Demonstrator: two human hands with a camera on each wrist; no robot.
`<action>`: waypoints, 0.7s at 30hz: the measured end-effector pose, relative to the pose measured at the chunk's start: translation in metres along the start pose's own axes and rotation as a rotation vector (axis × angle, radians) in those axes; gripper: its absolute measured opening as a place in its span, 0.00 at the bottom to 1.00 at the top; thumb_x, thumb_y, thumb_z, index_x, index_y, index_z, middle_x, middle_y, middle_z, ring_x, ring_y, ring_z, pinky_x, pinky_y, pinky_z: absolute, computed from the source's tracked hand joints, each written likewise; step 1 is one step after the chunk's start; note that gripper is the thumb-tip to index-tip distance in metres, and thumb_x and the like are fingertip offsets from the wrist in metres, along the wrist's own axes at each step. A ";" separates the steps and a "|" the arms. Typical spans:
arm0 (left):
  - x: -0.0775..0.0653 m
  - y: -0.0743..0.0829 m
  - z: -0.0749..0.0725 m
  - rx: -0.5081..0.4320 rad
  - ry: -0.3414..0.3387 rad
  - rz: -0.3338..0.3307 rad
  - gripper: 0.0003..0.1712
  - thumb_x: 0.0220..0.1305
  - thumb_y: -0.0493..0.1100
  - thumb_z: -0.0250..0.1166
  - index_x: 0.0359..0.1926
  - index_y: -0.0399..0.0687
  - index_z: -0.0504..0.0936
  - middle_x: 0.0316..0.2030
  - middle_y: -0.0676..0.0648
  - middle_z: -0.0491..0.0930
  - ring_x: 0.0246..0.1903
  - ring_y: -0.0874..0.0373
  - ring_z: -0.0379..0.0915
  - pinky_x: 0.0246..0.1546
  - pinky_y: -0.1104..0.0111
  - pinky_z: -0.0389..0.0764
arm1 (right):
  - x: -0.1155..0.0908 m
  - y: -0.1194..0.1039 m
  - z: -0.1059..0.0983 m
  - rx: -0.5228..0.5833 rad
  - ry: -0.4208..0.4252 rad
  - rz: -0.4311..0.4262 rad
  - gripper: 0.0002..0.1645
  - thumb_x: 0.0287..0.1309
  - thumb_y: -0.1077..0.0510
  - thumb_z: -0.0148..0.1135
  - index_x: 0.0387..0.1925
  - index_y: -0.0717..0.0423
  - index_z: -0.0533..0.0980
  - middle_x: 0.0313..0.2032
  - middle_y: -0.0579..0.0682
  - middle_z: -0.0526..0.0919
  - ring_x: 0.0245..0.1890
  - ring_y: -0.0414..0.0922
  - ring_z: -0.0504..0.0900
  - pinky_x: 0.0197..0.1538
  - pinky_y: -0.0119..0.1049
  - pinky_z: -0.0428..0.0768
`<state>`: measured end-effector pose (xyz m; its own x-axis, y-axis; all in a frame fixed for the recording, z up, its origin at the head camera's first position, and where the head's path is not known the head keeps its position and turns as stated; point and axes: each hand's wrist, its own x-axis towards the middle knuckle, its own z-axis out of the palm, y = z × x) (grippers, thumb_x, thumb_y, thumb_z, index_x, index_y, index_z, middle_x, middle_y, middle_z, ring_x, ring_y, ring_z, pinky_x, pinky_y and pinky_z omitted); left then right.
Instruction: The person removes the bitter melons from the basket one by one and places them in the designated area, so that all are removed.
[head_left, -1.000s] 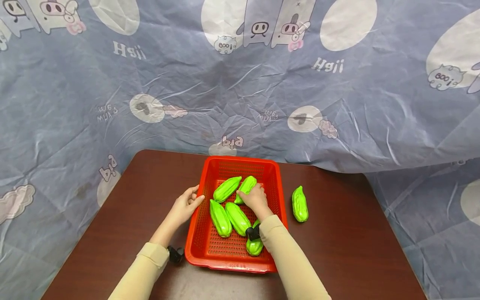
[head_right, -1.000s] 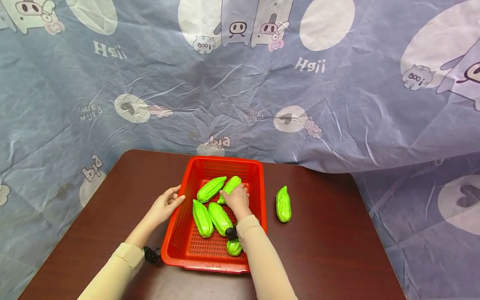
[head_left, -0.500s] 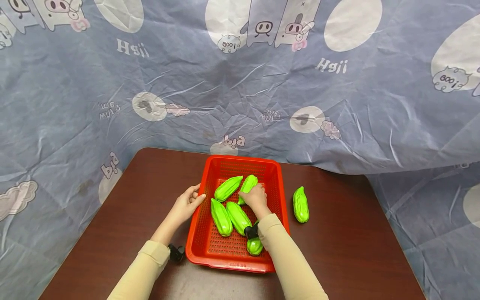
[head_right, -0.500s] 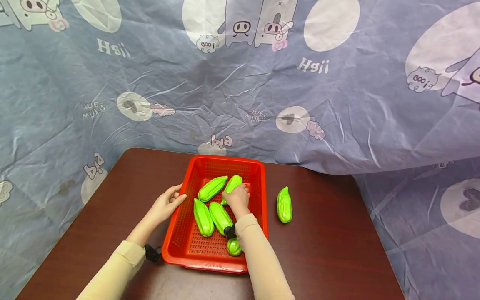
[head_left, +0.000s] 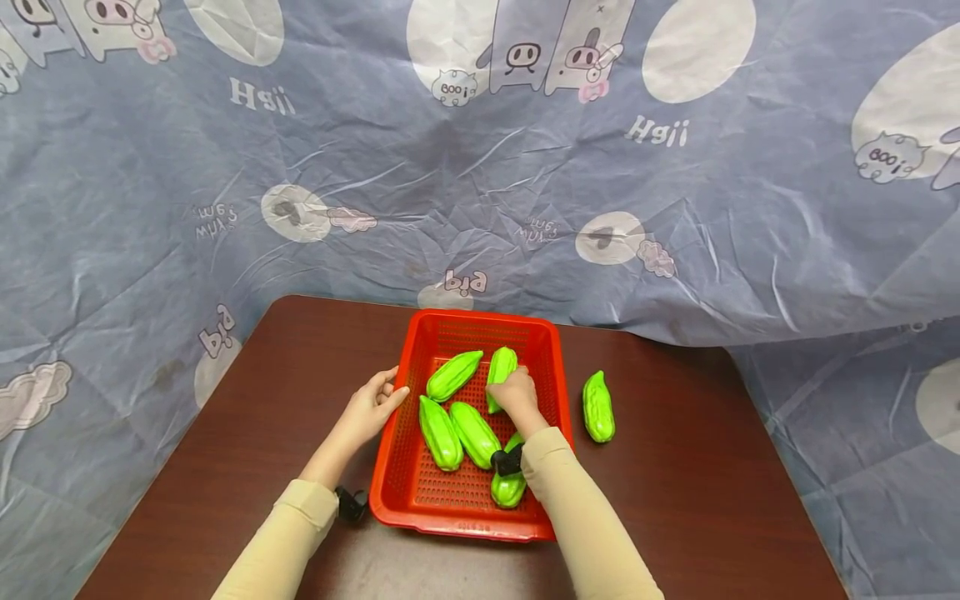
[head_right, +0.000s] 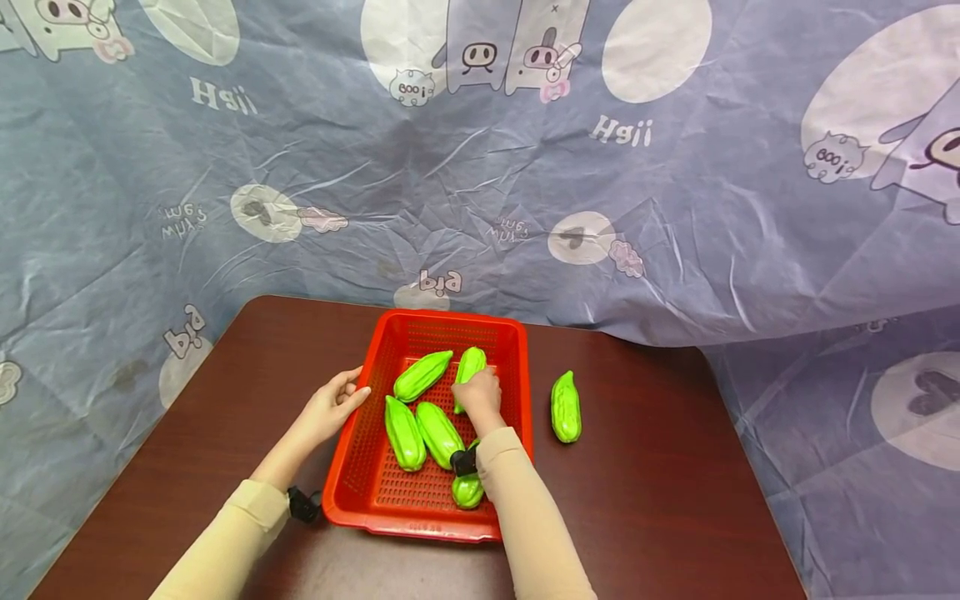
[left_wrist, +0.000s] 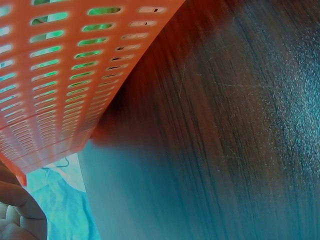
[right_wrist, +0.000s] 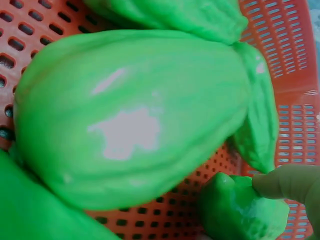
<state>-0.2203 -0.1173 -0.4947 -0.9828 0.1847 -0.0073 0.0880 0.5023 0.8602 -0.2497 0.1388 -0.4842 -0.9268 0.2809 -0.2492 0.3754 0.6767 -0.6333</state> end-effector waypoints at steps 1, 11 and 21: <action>0.000 0.000 0.000 0.000 0.000 0.000 0.34 0.72 0.48 0.59 0.71 0.35 0.64 0.37 0.43 0.76 0.32 0.58 0.68 0.35 0.69 0.72 | -0.001 0.000 -0.002 0.002 -0.001 0.000 0.43 0.53 0.54 0.67 0.62 0.75 0.61 0.50 0.70 0.77 0.52 0.63 0.78 0.57 0.51 0.77; 0.000 -0.002 0.000 0.004 -0.009 -0.002 0.33 0.72 0.48 0.59 0.71 0.36 0.64 0.38 0.42 0.77 0.33 0.57 0.71 0.35 0.67 0.74 | -0.018 -0.014 -0.031 0.062 -0.006 -0.041 0.39 0.54 0.53 0.67 0.61 0.71 0.63 0.48 0.67 0.78 0.48 0.61 0.80 0.51 0.50 0.79; 0.000 -0.001 0.000 0.003 -0.007 -0.013 0.33 0.73 0.48 0.58 0.71 0.36 0.63 0.40 0.42 0.77 0.35 0.55 0.73 0.37 0.65 0.76 | -0.031 -0.025 -0.074 0.147 -0.012 -0.100 0.43 0.57 0.51 0.65 0.70 0.61 0.59 0.54 0.63 0.78 0.50 0.57 0.79 0.50 0.48 0.77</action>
<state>-0.2203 -0.1180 -0.4956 -0.9826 0.1846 -0.0219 0.0761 0.5068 0.8587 -0.2299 0.1639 -0.4061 -0.9598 0.2088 -0.1876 0.2769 0.5942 -0.7552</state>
